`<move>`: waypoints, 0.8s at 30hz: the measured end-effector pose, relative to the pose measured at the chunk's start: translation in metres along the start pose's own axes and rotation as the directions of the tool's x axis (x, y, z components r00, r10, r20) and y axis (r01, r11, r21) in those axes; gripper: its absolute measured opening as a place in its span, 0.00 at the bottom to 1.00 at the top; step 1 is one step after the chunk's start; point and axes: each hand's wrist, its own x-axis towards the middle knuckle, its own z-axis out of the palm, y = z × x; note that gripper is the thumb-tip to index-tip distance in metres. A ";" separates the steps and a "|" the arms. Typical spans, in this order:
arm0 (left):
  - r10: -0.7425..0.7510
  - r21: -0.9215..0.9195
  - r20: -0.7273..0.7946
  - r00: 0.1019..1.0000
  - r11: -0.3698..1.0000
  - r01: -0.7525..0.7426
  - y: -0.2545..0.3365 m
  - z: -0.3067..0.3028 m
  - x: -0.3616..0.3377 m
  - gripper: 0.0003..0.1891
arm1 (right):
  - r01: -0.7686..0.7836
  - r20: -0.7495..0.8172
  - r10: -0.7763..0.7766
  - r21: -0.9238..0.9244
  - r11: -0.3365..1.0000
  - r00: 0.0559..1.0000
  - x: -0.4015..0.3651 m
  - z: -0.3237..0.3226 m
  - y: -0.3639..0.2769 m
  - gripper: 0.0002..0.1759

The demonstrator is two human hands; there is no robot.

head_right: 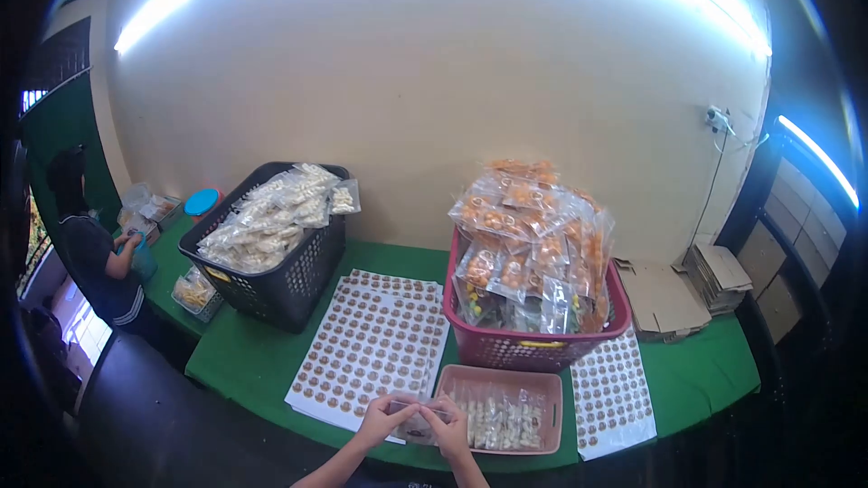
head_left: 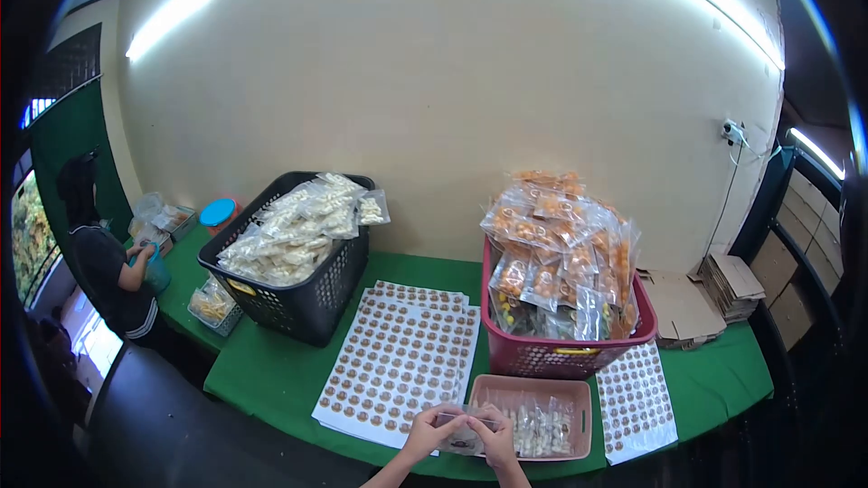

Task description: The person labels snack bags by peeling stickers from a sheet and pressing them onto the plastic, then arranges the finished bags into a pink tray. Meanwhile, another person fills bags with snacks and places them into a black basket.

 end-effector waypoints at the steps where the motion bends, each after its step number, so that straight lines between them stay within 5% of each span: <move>1: -0.008 0.029 -0.015 1.000 1.000 0.008 -0.002 0.008 -0.001 0.09 | -0.046 -0.012 0.047 0.040 0.998 0.999 -0.003 -0.007 -0.005 0.02; 7: 0.240 0.350 -0.084 0.967 0.916 -0.197 -0.027 0.051 0.001 0.08 | -0.054 -0.085 0.047 -0.082 0.995 0.995 -0.012 -0.051 -0.015 0.02; 12: 0.276 0.434 -0.113 0.955 0.878 -0.203 -0.020 0.067 0.004 0.05 | -0.010 -0.197 -0.004 -0.066 0.998 0.980 -0.018 -0.066 -0.021 0.02; 16: 0.342 0.512 -0.120 0.932 0.826 -0.237 -0.004 0.073 0.001 0.06 | 0.009 -0.119 -0.014 -0.036 0.999 0.993 -0.019 -0.070 -0.036 0.04; 20: 0.410 0.516 -0.165 0.897 0.811 -0.276 -0.002 0.069 0.006 0.08 | 0.277 0.046 -0.276 -0.299 0.913 0.960 -0.020 -0.071 -0.044 0.05; 24: 0.498 0.593 -0.197 0.844 0.747 -0.302 0.002 0.072 0.012 0.12 | 0.312 0.102 -0.295 -0.275 0.909 0.950 -0.025 -0.067 -0.052 0.08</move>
